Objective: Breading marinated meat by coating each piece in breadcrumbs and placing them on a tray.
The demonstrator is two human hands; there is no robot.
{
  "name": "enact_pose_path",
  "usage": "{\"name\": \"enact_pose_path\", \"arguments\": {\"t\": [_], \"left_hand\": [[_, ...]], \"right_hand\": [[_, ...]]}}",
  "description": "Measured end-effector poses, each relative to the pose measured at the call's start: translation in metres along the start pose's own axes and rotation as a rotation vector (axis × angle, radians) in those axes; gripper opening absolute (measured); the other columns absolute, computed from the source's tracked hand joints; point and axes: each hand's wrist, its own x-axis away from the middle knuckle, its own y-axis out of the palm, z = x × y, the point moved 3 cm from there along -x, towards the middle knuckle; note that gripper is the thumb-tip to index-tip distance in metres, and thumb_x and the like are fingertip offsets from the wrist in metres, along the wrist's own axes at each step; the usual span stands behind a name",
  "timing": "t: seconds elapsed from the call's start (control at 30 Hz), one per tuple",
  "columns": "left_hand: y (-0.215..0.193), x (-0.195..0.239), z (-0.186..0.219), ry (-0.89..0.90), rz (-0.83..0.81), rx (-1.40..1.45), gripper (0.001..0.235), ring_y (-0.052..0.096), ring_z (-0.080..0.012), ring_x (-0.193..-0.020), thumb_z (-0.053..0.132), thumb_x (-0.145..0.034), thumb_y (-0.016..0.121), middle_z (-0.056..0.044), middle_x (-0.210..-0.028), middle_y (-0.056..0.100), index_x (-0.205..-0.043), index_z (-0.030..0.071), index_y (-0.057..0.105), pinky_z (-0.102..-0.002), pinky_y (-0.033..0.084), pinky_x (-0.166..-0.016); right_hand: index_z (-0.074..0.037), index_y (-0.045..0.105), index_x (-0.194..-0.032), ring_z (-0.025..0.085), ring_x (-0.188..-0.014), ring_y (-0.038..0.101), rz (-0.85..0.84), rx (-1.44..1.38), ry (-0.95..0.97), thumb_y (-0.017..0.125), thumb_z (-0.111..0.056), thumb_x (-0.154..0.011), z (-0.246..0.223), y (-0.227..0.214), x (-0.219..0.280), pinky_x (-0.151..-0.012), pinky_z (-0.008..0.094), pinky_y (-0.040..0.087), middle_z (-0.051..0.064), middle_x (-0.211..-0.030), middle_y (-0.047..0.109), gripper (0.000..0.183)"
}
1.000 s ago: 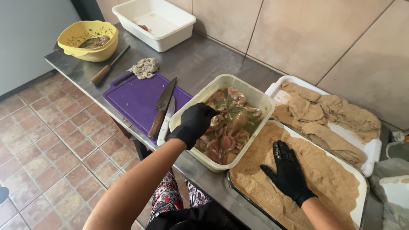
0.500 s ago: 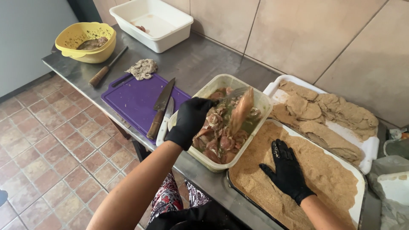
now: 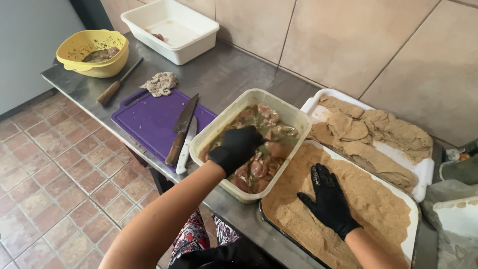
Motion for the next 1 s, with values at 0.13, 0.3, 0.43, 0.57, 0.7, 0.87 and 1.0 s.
{"name": "enact_pose_path", "arguments": {"t": [0.13, 0.3, 0.43, 0.57, 0.7, 0.87, 1.0], "left_hand": [[0.071, -0.027, -0.003, 0.324, -0.007, -0.553, 0.020, 0.071, -0.0317, -0.065, 0.004, -0.086, 0.061, -0.002, -0.086, 0.066, -0.084, 0.020, 0.073, -0.042, 0.050, -0.043], [0.112, -0.068, 0.007, 0.365, 0.001, -0.676, 0.019, 0.071, -0.0277, -0.063, 0.003, -0.084, 0.062, -0.002, -0.080, 0.065, -0.079, 0.018, 0.071, -0.039, 0.047, -0.043], [0.130, -0.091, 0.011, 0.360, -0.052, -0.628, 0.018, 0.074, -0.0318, -0.071, 0.004, -0.084, 0.061, -0.005, -0.086, 0.070, -0.083, 0.016, 0.075, -0.043, 0.054, -0.049], [0.089, -0.073, 0.011, 0.133, -0.275, -0.338, 0.019, 0.076, -0.0355, -0.088, 0.015, -0.090, 0.061, -0.008, -0.099, 0.076, -0.097, 0.013, 0.079, -0.045, 0.062, -0.067], [0.022, -0.035, 0.015, -0.213, -0.342, -0.012, 0.033, 0.074, -0.0343, -0.101, 0.014, -0.097, 0.054, -0.011, -0.118, 0.075, -0.118, 0.021, 0.078, -0.041, 0.061, -0.069], [-0.008, -0.009, 0.010, -0.509, -0.123, 0.574, 0.026, 0.075, -0.0244, -0.097, 0.029, -0.094, 0.067, -0.007, -0.111, 0.080, -0.109, 0.014, 0.082, -0.035, 0.058, -0.086], [-0.028, -0.001, 0.017, -0.545, -0.010, 0.779, 0.026, 0.046, -0.0102, -0.052, 0.027, -0.100, 0.063, -0.005, -0.097, 0.081, -0.107, 0.010, 0.081, -0.027, 0.039, -0.050]], "right_hand": [[-0.003, 0.028, -0.159, 0.036, -0.154, 0.023, 0.001, 0.007, -0.005, 0.059, -0.058, -0.092, -0.001, -0.002, 0.000, -0.125, 0.051, 0.017, 0.020, -0.165, 0.029, 0.091], [-0.002, 0.033, -0.157, 0.037, -0.152, 0.029, 0.051, 0.028, -0.022, 0.061, -0.057, -0.091, -0.003, -0.005, -0.001, -0.123, 0.052, 0.022, 0.021, -0.162, 0.035, 0.090], [-0.003, 0.032, -0.158, 0.037, -0.153, 0.027, 0.027, 0.001, -0.005, 0.060, -0.057, -0.092, -0.002, -0.004, 0.000, -0.124, 0.052, 0.020, 0.020, -0.163, 0.033, 0.090], [-0.004, 0.030, -0.159, 0.036, -0.153, 0.026, 0.034, 0.004, -0.006, 0.061, -0.057, -0.092, -0.003, -0.004, 0.000, -0.124, 0.051, 0.020, 0.020, -0.163, 0.032, 0.091], [-0.004, 0.029, -0.159, 0.035, -0.153, 0.026, 0.017, -0.003, 0.001, 0.058, -0.059, -0.093, -0.001, -0.002, 0.000, -0.124, 0.050, 0.020, 0.019, -0.164, 0.032, 0.090], [-0.004, 0.028, -0.159, 0.037, -0.153, 0.025, 0.011, -0.026, 0.006, 0.058, -0.057, -0.094, -0.005, -0.007, 0.001, -0.123, 0.051, 0.019, 0.020, -0.164, 0.031, 0.090], [-0.005, 0.028, -0.160, 0.036, -0.154, 0.023, -0.018, -0.026, 0.028, 0.058, -0.059, -0.093, -0.002, -0.004, 0.000, -0.123, 0.052, 0.019, 0.020, -0.165, 0.028, 0.091]]}}
